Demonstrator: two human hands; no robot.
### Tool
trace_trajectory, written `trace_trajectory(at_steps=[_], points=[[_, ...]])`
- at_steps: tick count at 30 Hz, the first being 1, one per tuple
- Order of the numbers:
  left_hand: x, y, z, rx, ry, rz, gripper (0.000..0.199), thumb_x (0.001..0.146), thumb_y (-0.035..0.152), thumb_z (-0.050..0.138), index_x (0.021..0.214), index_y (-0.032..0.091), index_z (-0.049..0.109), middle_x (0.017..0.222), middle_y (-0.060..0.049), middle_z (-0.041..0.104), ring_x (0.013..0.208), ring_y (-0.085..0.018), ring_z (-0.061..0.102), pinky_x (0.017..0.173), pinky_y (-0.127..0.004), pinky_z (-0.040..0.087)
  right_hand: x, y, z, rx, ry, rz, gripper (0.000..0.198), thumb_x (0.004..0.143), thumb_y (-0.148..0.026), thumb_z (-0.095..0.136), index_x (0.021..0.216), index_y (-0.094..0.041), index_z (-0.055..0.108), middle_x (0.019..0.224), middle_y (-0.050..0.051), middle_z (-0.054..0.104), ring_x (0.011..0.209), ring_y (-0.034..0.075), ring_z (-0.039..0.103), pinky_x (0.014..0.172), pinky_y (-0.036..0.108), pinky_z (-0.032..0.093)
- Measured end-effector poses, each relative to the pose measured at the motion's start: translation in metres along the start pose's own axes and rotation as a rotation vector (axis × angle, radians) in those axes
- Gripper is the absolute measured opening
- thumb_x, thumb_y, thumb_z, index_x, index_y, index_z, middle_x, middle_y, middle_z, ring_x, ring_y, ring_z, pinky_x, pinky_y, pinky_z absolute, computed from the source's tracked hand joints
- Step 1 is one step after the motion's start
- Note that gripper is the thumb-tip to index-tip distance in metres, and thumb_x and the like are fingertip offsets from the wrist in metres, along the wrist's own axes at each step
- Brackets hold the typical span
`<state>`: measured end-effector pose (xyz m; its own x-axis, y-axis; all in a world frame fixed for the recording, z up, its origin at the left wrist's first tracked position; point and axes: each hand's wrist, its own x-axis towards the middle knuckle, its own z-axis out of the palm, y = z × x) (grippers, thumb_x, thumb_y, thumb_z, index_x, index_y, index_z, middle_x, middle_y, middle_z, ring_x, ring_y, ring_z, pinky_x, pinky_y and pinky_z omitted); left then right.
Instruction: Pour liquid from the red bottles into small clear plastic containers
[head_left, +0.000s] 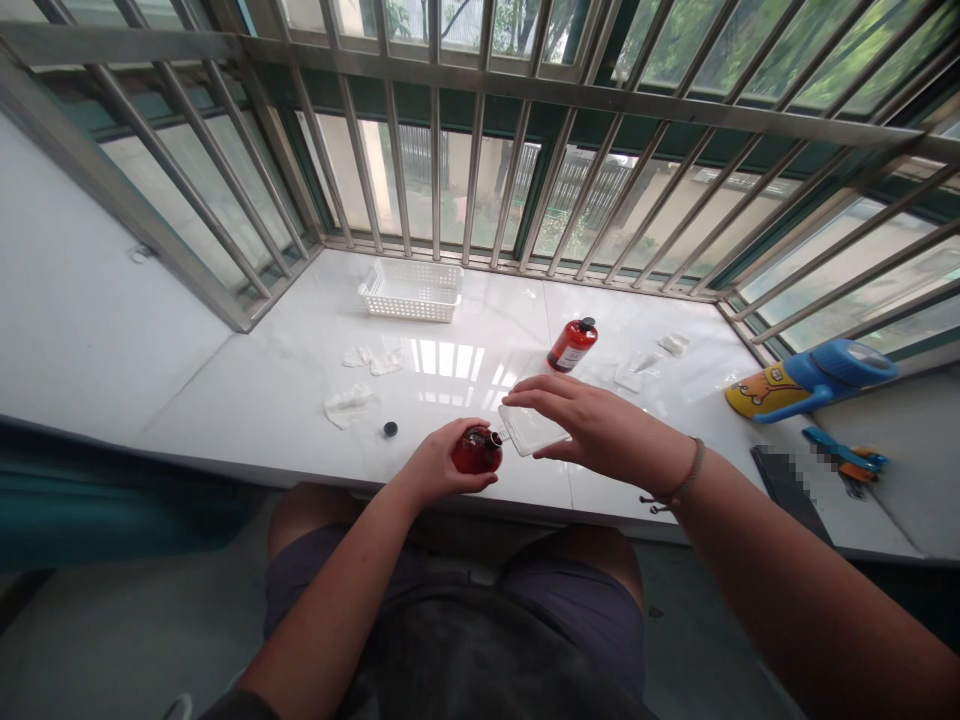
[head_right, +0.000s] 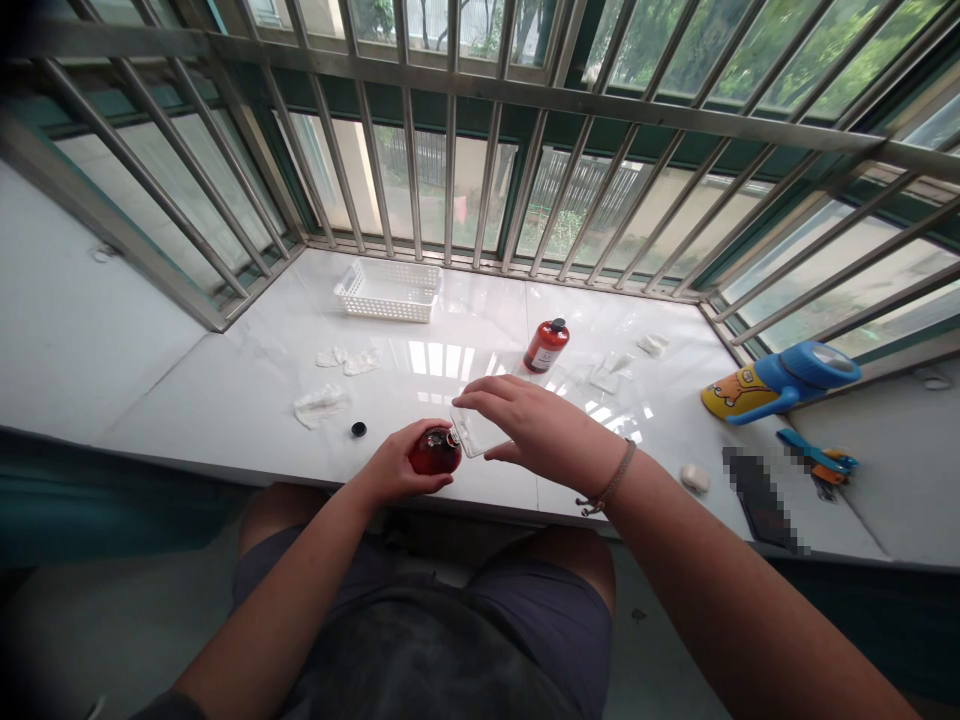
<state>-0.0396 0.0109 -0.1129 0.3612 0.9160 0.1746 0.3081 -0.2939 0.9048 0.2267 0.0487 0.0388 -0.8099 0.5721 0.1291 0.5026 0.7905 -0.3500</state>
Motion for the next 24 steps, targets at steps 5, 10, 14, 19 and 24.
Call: trace_trajectory(at_steps=[5,10,14,19,24], points=[[0.000,0.001,0.000,-0.001,-0.001,-0.005,0.073,0.073,0.038,0.095,0.138,0.026,0.064,0.136,-0.010,0.073,0.122,-0.032,0.072,0.108,-0.044,0.058,0.001,-0.002,-0.003,-0.018,-0.007,0.004,0.078,0.083,-0.015,0.090,0.151,-0.033,0.058,0.147,0.010,0.066,0.135,0.035,0.065,0.112,0.052,0.058],[0.000,0.000,0.000,-0.005,-0.005,-0.014,0.074,0.073,0.037,0.095,0.139,0.026,0.064,0.136,-0.010,0.073,0.122,-0.032,0.072,0.107,-0.043,0.057,0.002,-0.003,-0.005,-0.024,0.002,-0.007,0.078,0.082,-0.014,0.090,0.151,-0.033,0.059,0.145,0.010,0.067,0.134,0.034,0.066,0.112,0.051,0.058],[0.000,-0.001,0.000,-0.016,-0.007,-0.015,0.074,0.072,0.038,0.095,0.138,0.026,0.064,0.136,-0.009,0.073,0.122,-0.032,0.072,0.107,-0.043,0.057,0.003,-0.005,-0.008,-0.062,-0.017,-0.032,0.077,0.083,-0.013,0.089,0.151,-0.029,0.057,0.146,0.012,0.066,0.135,0.033,0.065,0.113,0.052,0.058],[0.000,-0.001,0.000,-0.020,-0.007,-0.017,0.074,0.073,0.039,0.095,0.138,0.026,0.064,0.136,-0.009,0.073,0.121,-0.031,0.072,0.107,-0.043,0.057,0.004,-0.008,-0.012,-0.105,-0.033,-0.053,0.074,0.084,-0.011,0.088,0.149,-0.025,0.056,0.146,0.013,0.066,0.135,0.033,0.065,0.113,0.053,0.057],[0.001,-0.001,-0.001,-0.018,-0.007,-0.018,0.074,0.073,0.039,0.095,0.138,0.026,0.064,0.136,-0.009,0.073,0.122,-0.032,0.072,0.107,-0.044,0.057,0.005,-0.008,-0.013,-0.120,-0.037,-0.066,0.073,0.085,-0.011,0.087,0.149,-0.024,0.056,0.146,0.014,0.065,0.135,0.033,0.064,0.114,0.053,0.057]])
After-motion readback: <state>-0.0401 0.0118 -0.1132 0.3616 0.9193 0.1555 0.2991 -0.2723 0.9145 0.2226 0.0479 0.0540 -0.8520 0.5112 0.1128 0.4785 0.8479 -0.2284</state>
